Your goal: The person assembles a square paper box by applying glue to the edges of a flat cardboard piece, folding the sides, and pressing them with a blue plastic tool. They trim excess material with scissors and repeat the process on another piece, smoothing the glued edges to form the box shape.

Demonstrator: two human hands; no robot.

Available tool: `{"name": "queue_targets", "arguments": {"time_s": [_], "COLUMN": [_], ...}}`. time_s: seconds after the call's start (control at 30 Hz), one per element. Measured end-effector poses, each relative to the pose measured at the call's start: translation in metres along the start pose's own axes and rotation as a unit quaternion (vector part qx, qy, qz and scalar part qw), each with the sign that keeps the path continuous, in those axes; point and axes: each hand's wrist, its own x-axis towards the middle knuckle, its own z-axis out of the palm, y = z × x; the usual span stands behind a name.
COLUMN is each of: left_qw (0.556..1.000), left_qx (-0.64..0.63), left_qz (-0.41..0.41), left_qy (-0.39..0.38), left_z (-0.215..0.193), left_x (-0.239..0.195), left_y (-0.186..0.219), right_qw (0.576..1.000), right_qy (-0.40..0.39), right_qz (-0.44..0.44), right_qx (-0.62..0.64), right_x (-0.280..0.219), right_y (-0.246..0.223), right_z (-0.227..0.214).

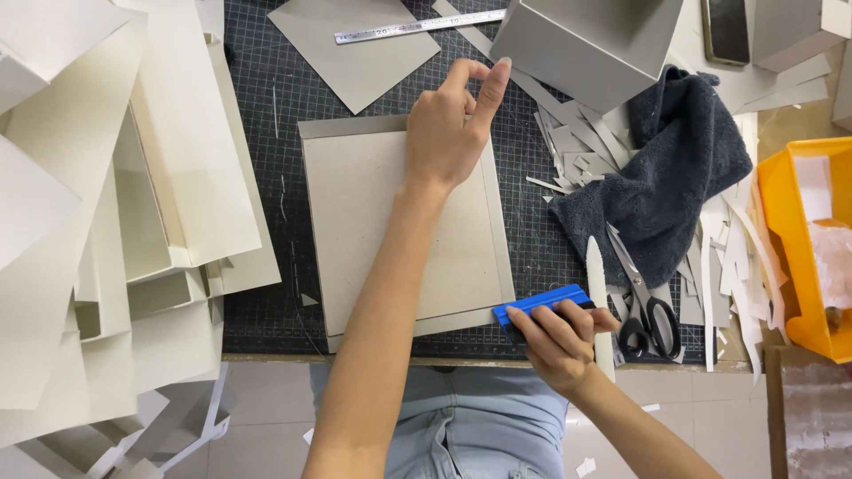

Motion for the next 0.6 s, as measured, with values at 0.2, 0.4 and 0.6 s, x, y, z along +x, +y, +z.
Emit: {"name": "queue_targets", "arguments": {"time_s": [0.2, 0.4, 0.6], "left_qw": [1.0, 0.999, 0.998], "left_qx": [0.002, 0.023, 0.015], "left_qz": [0.014, 0.03, 0.057], "left_qy": [0.015, 0.028, -0.005], "left_z": [0.003, 0.005, 0.002], "left_x": [0.0, 0.001, 0.004], "left_y": [0.0, -0.005, -0.013], "right_qw": [0.996, 0.996, 0.981], "right_qy": [-0.037, -0.048, -0.12], "right_qz": [0.045, 0.053, 0.119], "right_qx": [-0.063, -0.059, 0.099], "right_x": [0.0, 0.022, 0.064], "right_y": [-0.017, -0.029, -0.053], "right_z": [-0.002, -0.001, -0.013]}}
